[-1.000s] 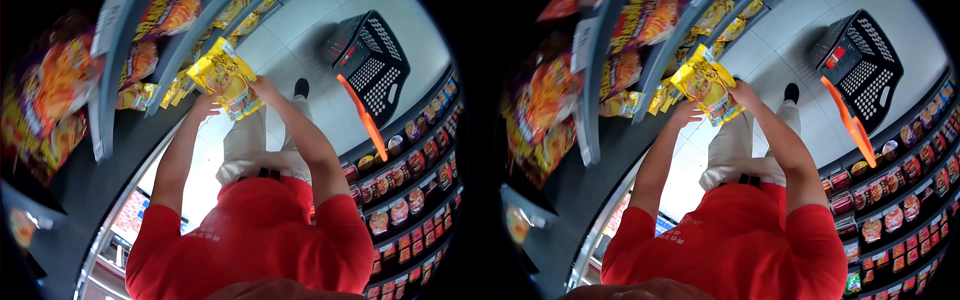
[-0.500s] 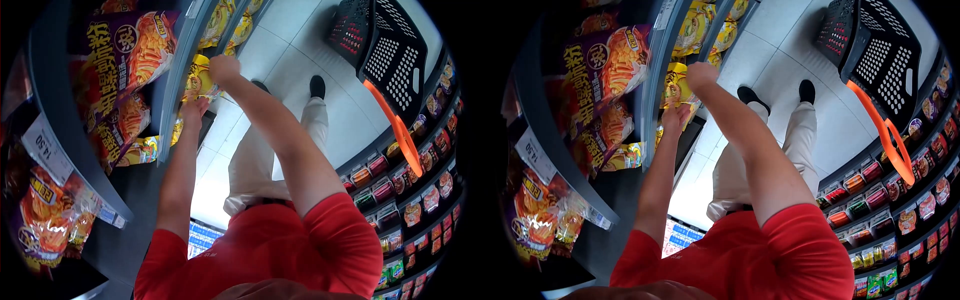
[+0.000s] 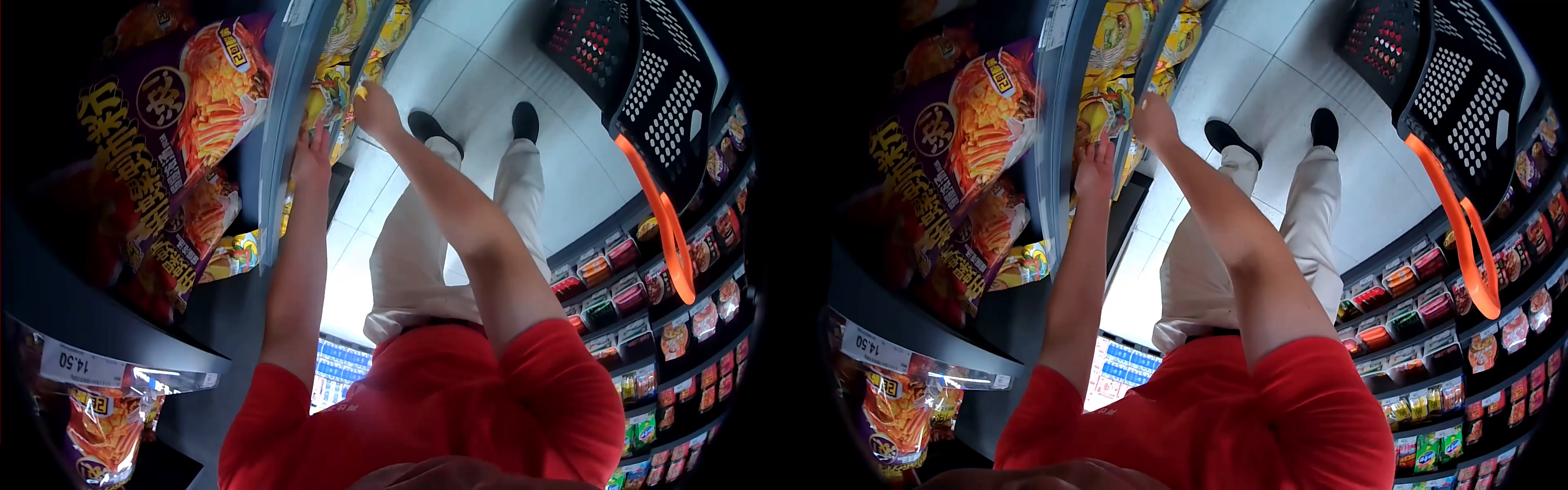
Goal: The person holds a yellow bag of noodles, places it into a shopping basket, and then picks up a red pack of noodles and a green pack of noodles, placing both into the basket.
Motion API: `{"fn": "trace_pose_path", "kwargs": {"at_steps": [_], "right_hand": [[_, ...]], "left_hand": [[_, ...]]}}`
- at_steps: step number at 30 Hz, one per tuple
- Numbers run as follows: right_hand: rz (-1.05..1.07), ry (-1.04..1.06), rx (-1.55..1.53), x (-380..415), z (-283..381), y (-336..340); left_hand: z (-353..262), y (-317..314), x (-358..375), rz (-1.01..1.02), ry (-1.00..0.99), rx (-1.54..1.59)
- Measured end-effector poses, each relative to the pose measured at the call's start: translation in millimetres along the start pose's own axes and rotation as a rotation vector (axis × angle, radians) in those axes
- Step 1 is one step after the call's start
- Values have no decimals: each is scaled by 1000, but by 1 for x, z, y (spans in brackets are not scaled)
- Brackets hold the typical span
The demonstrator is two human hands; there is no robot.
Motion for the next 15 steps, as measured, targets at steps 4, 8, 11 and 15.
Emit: {"fn": "trace_pose_path", "kwargs": {"at_steps": [4,8,11,15], "right_hand": [[121,-170,-407,15,-22,-18],[287,-172,-311,-3,-8,-55],[311,-39,-277,-8,19,-82],[309,-64,-108,-19,2,-95]], "left_hand": [[-7,-10,1,-66,-44,57],[-4,-10,5,-125,-41,132],[-7,-10,0,-70,-80,15],[8,9,-1,-148,71,-46]]}}
Point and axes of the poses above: each hand's wrist, its own x-axis away from the middle knuckle, its own y-axis out of the back of the hand, z = x × y, the point moved 8 cm from there along -x, towards the middle knuckle, and after that the axes turned 6 degrees about z, right-handed, at the moved point
